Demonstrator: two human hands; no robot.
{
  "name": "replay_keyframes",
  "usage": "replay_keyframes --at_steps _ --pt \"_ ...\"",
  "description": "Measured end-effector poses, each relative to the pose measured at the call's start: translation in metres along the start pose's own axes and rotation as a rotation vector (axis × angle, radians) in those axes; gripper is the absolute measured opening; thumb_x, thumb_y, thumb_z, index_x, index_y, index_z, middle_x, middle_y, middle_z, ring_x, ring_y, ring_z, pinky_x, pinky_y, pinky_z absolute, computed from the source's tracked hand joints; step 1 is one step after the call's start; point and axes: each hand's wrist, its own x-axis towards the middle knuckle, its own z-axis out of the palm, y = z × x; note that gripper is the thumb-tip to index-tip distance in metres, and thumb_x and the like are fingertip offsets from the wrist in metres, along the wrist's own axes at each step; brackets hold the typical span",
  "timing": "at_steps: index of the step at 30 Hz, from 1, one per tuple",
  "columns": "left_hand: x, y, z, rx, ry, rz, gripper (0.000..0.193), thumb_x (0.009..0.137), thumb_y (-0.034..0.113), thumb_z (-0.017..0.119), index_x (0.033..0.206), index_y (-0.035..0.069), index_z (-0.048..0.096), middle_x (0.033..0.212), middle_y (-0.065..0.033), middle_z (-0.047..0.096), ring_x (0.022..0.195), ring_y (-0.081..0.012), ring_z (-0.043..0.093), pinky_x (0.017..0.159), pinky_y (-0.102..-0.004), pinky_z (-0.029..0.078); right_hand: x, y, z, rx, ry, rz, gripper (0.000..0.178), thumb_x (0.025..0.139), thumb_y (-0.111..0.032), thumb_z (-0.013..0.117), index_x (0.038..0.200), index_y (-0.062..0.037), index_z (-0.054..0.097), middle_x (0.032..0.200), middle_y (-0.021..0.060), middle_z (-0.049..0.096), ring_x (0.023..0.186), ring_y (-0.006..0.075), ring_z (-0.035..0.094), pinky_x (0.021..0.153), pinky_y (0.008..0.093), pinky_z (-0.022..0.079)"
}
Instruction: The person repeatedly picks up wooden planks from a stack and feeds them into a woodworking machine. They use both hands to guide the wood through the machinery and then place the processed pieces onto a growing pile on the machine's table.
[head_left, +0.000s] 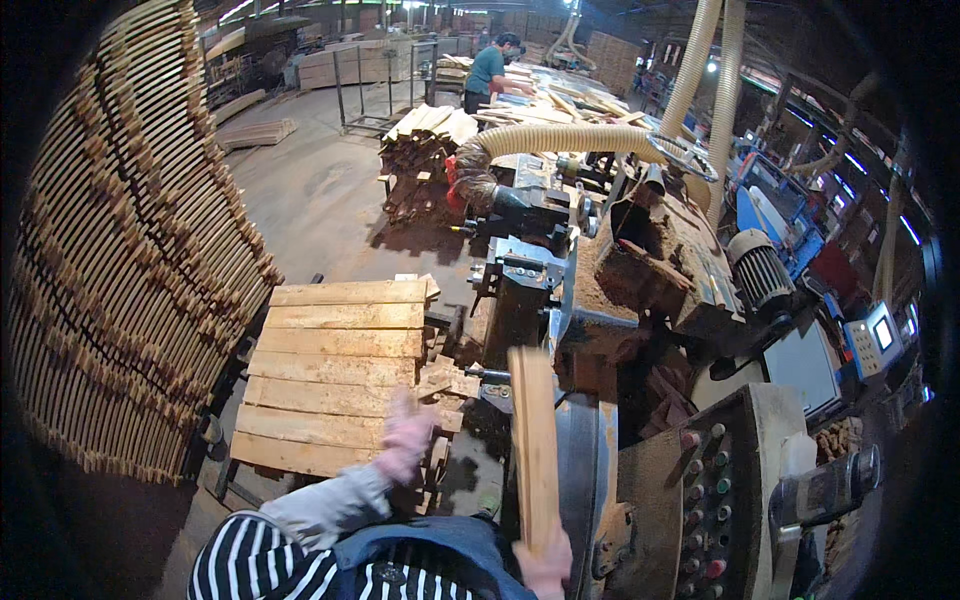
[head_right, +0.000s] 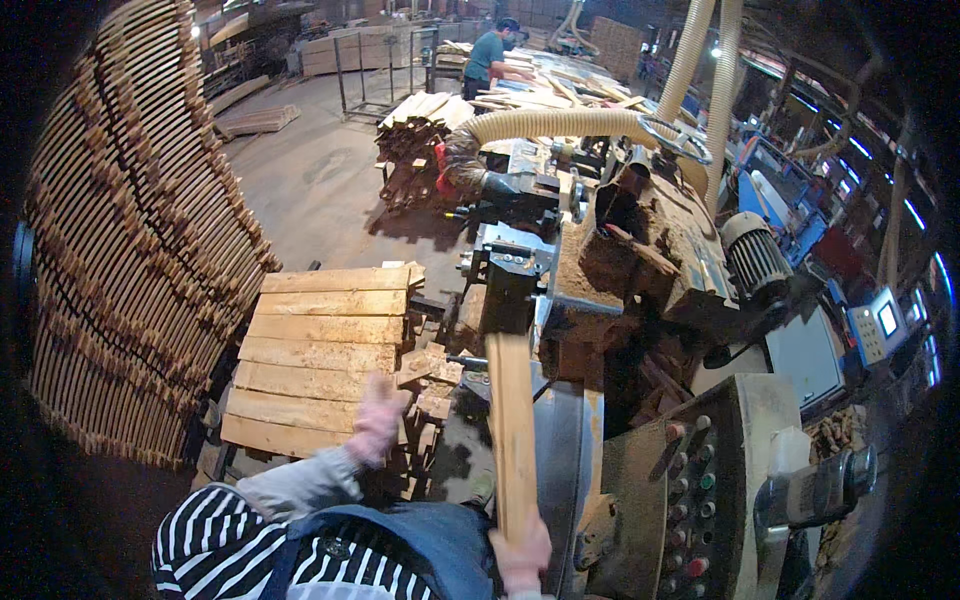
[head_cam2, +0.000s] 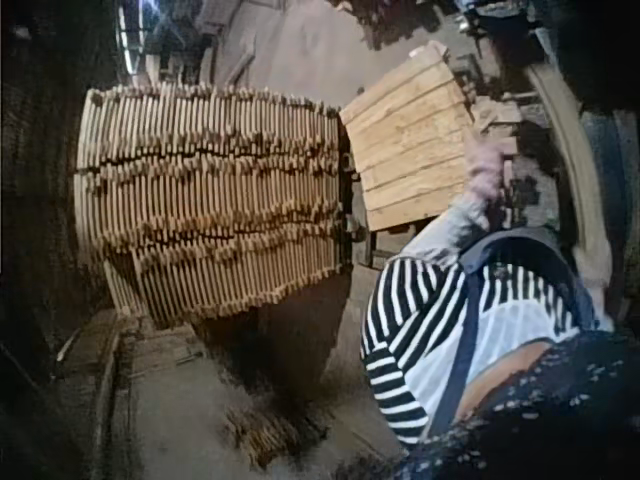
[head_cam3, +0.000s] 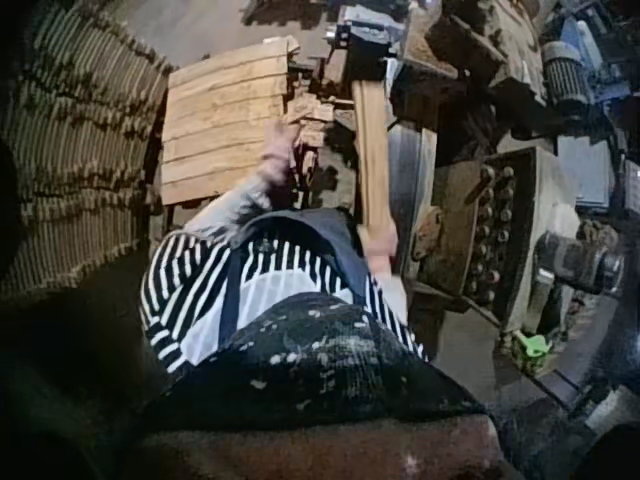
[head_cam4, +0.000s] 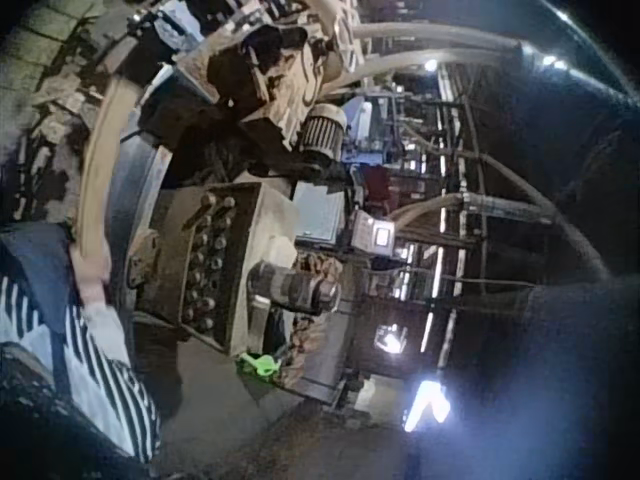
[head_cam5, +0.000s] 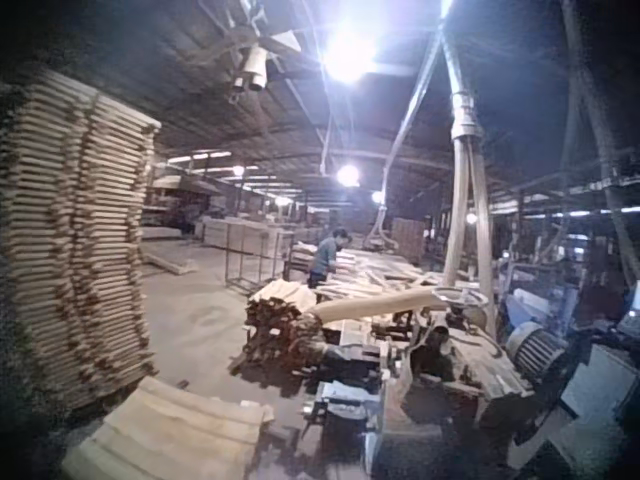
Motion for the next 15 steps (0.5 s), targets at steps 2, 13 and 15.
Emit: replay_keyframes --at_steps 2,13,15 --pt "-0.034 -0.071 -0.063 -0.384 0.119 -0.441 0.076 0.097 0.05 0.074 0.149 0.002 0.048 0.129 -0.0169 0.063 0.109 -0.0268 0.063 0.094 -0.0413 0.055 -0.093 0.092 0.022 -0.258 -0.086 0.162 0.076 0.088 -0.058 0.076 0.148 -0.0146 0.059 0.132 0.0147 0.07 0.112 0.041 0.069 0.097 0.0524 0.056" --pt "-0.104 -0.179 -0.118 -1.125 0.357 -1.704 0.064 0.099 0.046 0.064 0.155 0.017 0.05 0.159 -0.0104 0.055 0.147 -0.0335 0.049 0.119 -0.0633 0.035 -0.009 0.096 0.04 -0.447 0.342 0.196 0.097 0.07 -0.043 0.09 0.151 -0.0045 0.051 0.14 0.02 0.062 0.126 0.043 0.061 0.108 0.0534 0.048" --pt "-0.113 -0.175 -0.123 -1.142 0.357 -1.639 0.058 0.098 0.04 0.067 0.149 0.016 0.054 0.153 -0.0099 0.059 0.142 -0.0326 0.054 0.116 -0.0609 0.04 0.054 0.103 0.057 -0.378 0.34 0.078 0.104 0.076 -0.048 0.086 0.158 -0.0028 0.042 0.151 0.0209 0.053 0.132 0.044 0.053 0.112 0.0568 0.042"
